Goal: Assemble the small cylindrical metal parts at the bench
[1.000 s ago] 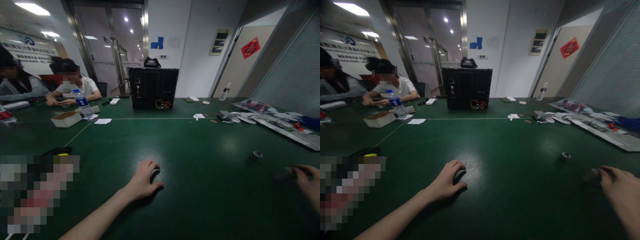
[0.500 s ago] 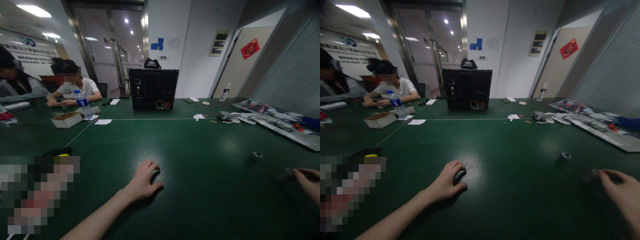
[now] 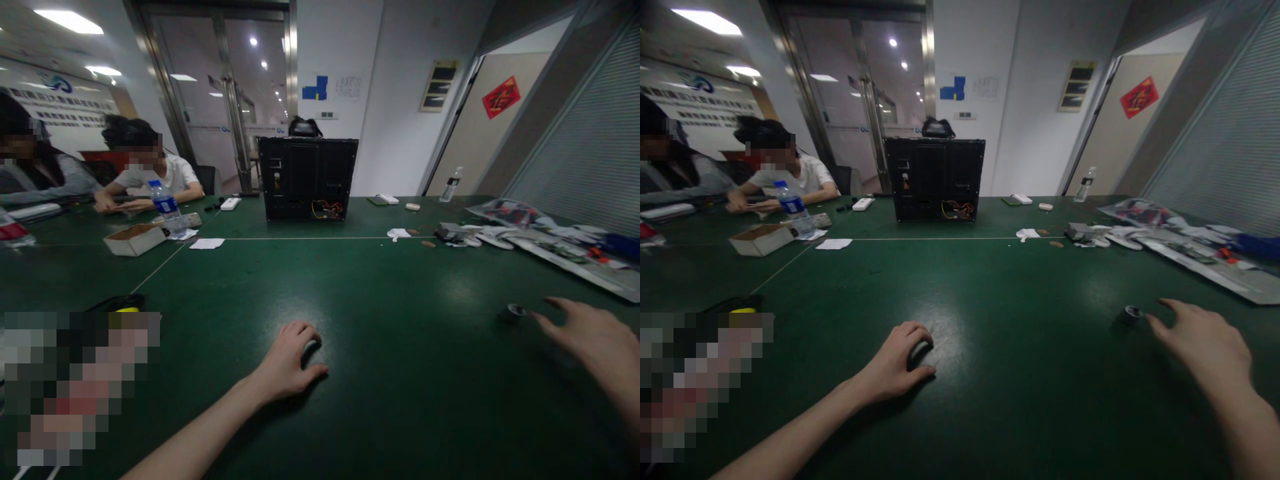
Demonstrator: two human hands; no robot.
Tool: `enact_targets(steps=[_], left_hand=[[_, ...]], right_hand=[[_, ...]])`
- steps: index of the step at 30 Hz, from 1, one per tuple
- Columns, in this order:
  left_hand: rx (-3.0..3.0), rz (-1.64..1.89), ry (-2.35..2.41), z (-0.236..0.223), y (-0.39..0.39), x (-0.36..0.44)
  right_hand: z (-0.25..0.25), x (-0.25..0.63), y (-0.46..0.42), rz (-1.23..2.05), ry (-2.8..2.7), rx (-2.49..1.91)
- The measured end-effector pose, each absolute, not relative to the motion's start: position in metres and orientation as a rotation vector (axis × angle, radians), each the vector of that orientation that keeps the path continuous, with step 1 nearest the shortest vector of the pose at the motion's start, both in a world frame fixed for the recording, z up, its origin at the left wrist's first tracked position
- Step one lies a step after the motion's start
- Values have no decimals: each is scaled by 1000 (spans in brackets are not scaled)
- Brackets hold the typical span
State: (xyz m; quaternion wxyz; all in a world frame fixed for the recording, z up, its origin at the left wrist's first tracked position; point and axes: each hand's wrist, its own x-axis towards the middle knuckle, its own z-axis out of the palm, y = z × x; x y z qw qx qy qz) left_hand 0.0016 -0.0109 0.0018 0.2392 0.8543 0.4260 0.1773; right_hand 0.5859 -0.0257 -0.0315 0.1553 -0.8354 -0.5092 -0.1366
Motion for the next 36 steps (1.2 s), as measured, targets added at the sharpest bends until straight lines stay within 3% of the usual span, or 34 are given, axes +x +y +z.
enact_targets(steps=[6, 12, 18, 25, 31, 36], left_hand=[[2344, 489, 1156, 3, -11, 1], [2352, 470, 1157, 1, -11, 1], [2361, 474, 1146, 2, -11, 1], [2375, 514, 1146, -1, -11, 1], [2398, 538, 1128, -3, -10, 1], [2398, 566, 1102, -4, -10, 1]], right_hand=[[-6, 539, 16, -40, -1817, -2673], [-8, 517, 28, 91, -1869, -2616], [16, 392, 18, 126, -2066, -2143], [26, 243, -13, 432, -2294, -1431], [13, 214, -12, 579, -2491, -1163], [-9, 214, -10, 665, -2335, -988]])
